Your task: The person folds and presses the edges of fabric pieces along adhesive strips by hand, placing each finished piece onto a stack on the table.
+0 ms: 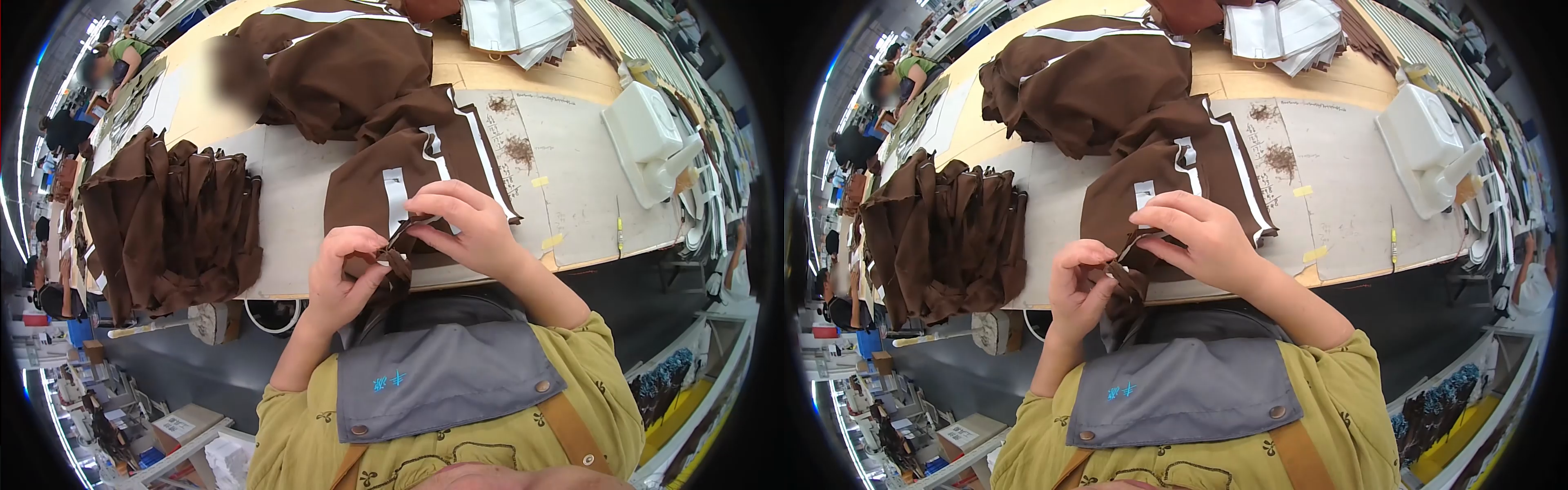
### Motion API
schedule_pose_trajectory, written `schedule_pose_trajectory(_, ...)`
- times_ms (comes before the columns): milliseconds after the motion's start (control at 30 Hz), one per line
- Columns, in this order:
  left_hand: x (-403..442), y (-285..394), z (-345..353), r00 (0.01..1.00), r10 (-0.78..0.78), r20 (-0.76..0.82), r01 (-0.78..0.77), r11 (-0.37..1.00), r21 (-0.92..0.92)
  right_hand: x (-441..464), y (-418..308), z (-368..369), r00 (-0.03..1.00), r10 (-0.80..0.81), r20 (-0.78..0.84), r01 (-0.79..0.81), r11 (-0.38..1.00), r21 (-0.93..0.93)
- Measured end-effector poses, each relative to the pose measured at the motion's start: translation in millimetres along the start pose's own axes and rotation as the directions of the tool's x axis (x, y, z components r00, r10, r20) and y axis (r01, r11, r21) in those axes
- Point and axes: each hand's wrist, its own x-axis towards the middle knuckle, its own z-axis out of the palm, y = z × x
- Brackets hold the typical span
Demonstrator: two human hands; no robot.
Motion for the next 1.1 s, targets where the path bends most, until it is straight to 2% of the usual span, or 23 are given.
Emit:
schedule_pose_trajectory(133, 4, 6, 3, 0.998, -0.063, 0.0, 0.063, 0.996, -0.063, -5, -3, -4, 0.998, 0.033, -0.044, -0.035, 0.998, -0.05)
schedule_pose_trajectory(233, 5, 6, 3, 0.992, -0.123, -0.002, 0.122, 0.987, -0.107, -8, -1, -8, 0.999, -0.024, 0.047, 0.031, 0.989, -0.144)
schedule_pose_trajectory(300, 3, 2, -2, 0.993, -0.05, 0.109, 0.053, 0.998, -0.019, -10, -3, -9, 0.989, -0.148, -0.007, 0.138, 0.936, -0.324)
schedule_pose_trajectory(333, 3, 3, -2, 0.993, -0.052, 0.107, 0.054, 0.998, -0.019, -12, -4, -10, 0.989, -0.148, -0.005, 0.138, 0.936, -0.323)
schedule_pose_trajectory(400, 3, 4, -4, 0.989, -0.098, 0.111, 0.092, 0.994, 0.058, -17, -5, -12, 0.973, -0.232, -0.003, 0.208, 0.877, -0.434)
schedule_pose_trajectory(467, 15, 18, -7, 0.976, -0.139, 0.17, 0.126, 0.988, 0.084, -13, -11, -18, 0.977, -0.212, 0.011, 0.196, 0.883, -0.426)
schedule_pose_trajectory(533, 23, 23, -13, 0.958, -0.181, 0.223, 0.159, 0.981, 0.111, -10, -12, -24, 0.999, 0.031, 0.018, -0.029, 0.996, -0.083)
schedule_pose_trajectory(567, 25, 22, -19, 0.931, -0.223, 0.29, 0.205, 0.975, 0.091, -17, -12, -18, 0.958, 0.283, 0.034, -0.274, 0.882, 0.383)
schedule_pose_trajectory(600, 28, 22, -21, 0.897, -0.261, 0.357, 0.251, 0.965, 0.074, -18, -12, -21, 0.958, 0.283, 0.034, -0.274, 0.882, 0.384)
schedule_pose_trajectory(633, 32, 25, -22, 0.897, -0.261, 0.357, 0.251, 0.965, 0.075, -19, -11, -28, 0.929, 0.321, 0.183, -0.369, 0.83, 0.419)
schedule_pose_trajectory(667, 37, 31, -22, 0.865, -0.259, 0.429, 0.274, 0.961, 0.029, -18, -12, -33, 0.88, 0.343, 0.329, -0.464, 0.77, 0.437)
schedule_pose_trajectory(700, 41, 34, -22, 0.829, -0.251, 0.5, 0.298, 0.954, -0.015, -14, -19, -34, 0.879, 0.339, 0.336, -0.448, 0.827, 0.34)
schedule_pose_trajectory(733, 42, 33, -21, 0.828, -0.25, 0.502, 0.299, 0.954, -0.017, -11, -22, -36, 0.879, 0.341, 0.334, -0.449, 0.827, 0.339)
schedule_pose_trajectory(800, 44, 31, -20, 0.806, -0.191, 0.559, 0.293, 0.951, -0.097, -7, -23, -39, 0.807, 0.401, 0.433, -0.537, 0.804, 0.255)
schedule_pose_trajectory(867, 47, 32, -22, 0.806, -0.227, 0.546, 0.322, 0.943, -0.084, -6, -21, -40, 0.831, 0.378, 0.408, -0.513, 0.804, 0.299)
schedule_pose_trajectory(933, 49, 35, -22, 0.805, -0.263, 0.532, 0.351, 0.934, -0.07, -5, -19, -46, 0.862, 0.31, 0.401, -0.428, 0.869, 0.249)
schedule_pose_trajectory(1000, 48, 39, -17, 0.816, -0.397, 0.42, 0.381, 0.916, 0.126, -5, -18, -46, 0.885, 0.282, 0.371, -0.371, 0.908, 0.194)
schedule_pose_trajectory(1033, 46, 40, -14, 0.815, -0.398, 0.421, 0.382, 0.915, 0.126, -5, -18, -46, 0.905, 0.25, 0.344, -0.311, 0.941, 0.135)
schedule_pose_trajectory(1100, 44, 42, -7, 0.848, -0.409, 0.336, 0.366, 0.912, 0.186, -5, -18, -45, 0.903, 0.254, 0.347, -0.296, 0.953, 0.073)
